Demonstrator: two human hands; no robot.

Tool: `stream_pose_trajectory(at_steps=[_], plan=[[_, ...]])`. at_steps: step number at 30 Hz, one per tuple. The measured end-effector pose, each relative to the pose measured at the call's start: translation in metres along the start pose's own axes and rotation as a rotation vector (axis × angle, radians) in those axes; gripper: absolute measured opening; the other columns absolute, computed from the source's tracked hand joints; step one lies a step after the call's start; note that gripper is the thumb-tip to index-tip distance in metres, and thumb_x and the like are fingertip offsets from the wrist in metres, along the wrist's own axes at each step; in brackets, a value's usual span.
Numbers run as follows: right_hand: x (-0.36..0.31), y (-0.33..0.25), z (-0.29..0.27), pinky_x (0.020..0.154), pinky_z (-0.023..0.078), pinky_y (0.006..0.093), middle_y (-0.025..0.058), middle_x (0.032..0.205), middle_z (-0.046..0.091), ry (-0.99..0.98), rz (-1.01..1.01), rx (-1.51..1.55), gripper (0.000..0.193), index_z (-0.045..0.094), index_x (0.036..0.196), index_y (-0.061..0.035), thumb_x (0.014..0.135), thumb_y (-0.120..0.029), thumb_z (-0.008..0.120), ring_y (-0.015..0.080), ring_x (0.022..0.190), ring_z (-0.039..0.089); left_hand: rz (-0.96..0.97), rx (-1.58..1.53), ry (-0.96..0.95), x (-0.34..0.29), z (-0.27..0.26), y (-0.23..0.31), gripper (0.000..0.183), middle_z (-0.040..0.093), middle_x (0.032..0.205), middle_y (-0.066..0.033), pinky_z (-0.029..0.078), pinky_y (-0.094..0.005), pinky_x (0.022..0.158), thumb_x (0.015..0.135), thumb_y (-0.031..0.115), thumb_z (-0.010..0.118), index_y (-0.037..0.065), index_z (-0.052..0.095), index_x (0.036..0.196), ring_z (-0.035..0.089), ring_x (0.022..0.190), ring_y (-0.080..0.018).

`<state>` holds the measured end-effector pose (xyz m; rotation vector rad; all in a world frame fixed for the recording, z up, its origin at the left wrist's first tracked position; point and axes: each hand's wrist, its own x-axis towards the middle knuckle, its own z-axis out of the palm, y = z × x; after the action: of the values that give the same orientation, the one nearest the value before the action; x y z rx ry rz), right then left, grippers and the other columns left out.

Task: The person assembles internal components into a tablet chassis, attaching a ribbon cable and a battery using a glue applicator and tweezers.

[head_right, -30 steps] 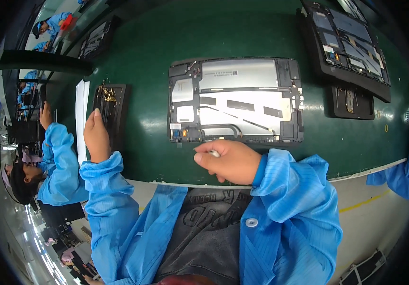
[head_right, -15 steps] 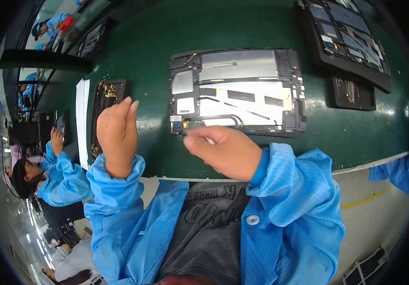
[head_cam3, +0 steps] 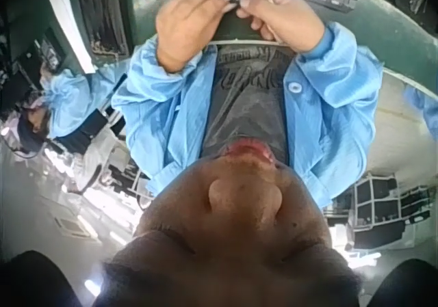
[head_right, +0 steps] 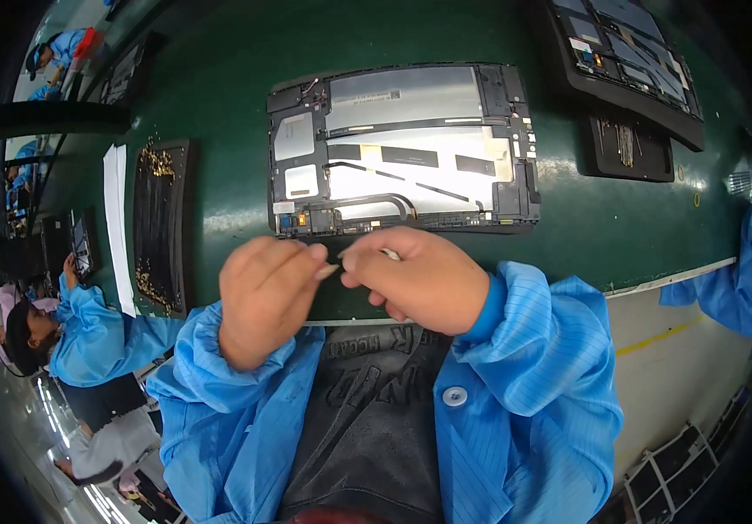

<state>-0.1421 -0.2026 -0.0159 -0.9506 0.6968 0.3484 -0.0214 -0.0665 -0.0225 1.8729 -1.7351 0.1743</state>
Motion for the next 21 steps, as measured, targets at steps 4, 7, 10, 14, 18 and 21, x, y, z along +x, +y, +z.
stream_pose_trajectory(at_steps=[4,7,10,14,18,21], plan=[[-0.005,0.013,-0.006,0.047,0.039,0.0198,0.0043,0.076,0.054,0.014,0.068,0.009,0.026,0.053,0.088,-0.0011,0.076,-0.024,0.052,0.0076,0.056,0.046,-0.052,-0.122,-0.033,-0.007,0.011,0.008,0.021,0.051,0.070,-0.0014,0.039,-0.0280,0.051,0.060,0.007,0.063,0.008,0.057,0.080,0.049,0.060,-0.0183],[-0.004,0.013,-0.007,0.046,0.039,0.0208,0.0052,0.073,0.054,0.118,-0.013,0.145,0.025,0.053,0.086,-0.0009,0.076,-0.024,0.053,0.0085,0.055,0.046,-0.086,-0.054,0.046,-0.011,0.023,0.004,0.021,0.052,0.073,-0.0032,0.041,-0.0309,0.059,0.060,0.007,0.064,0.008,0.056,0.080,0.050,0.070,-0.0223],[0.000,0.004,-0.006,0.044,0.039,0.0222,0.0061,0.072,0.053,0.286,-0.212,0.340,0.025,0.050,0.089,-0.0015,0.078,-0.024,0.051,0.0117,0.056,0.048,-0.171,-0.049,0.036,-0.009,0.032,-0.004,0.021,0.052,0.078,-0.0039,0.038,-0.0358,0.073,0.061,0.006,0.064,0.007,0.056,0.080,0.047,0.083,-0.0262],[0.012,-0.002,0.000,0.054,0.040,0.0231,0.0079,0.078,0.054,0.417,-0.578,0.263,0.033,0.045,0.099,0.0001,0.084,-0.029,0.043,0.0117,0.062,0.048,-0.202,-0.036,-0.001,-0.010,0.035,-0.004,0.020,0.053,0.080,-0.0039,0.034,-0.0376,0.078,0.062,0.005,0.062,0.007,0.055,0.081,0.046,0.086,-0.0268],[0.023,0.007,0.003,0.067,0.039,0.0209,0.0087,0.085,0.056,0.570,-0.877,-0.036,0.033,0.042,0.102,0.0012,0.086,-0.028,0.038,0.0082,0.070,0.047,-0.210,-0.045,-0.018,-0.008,0.033,-0.005,0.019,0.053,0.078,-0.0045,0.035,-0.0372,0.077,0.062,0.005,0.061,0.007,0.055,0.080,0.047,0.086,-0.0265],[0.028,0.013,0.003,0.071,0.038,0.0218,0.0086,0.087,0.056,0.585,-0.976,-0.144,0.030,0.041,0.104,-0.0005,0.087,-0.025,0.037,0.0085,0.076,0.047,-0.215,-0.036,-0.039,-0.005,0.032,-0.004,0.018,0.054,0.078,-0.0046,0.035,-0.0369,0.077,0.062,0.006,0.061,0.006,0.056,0.080,0.047,0.085,-0.0263]])
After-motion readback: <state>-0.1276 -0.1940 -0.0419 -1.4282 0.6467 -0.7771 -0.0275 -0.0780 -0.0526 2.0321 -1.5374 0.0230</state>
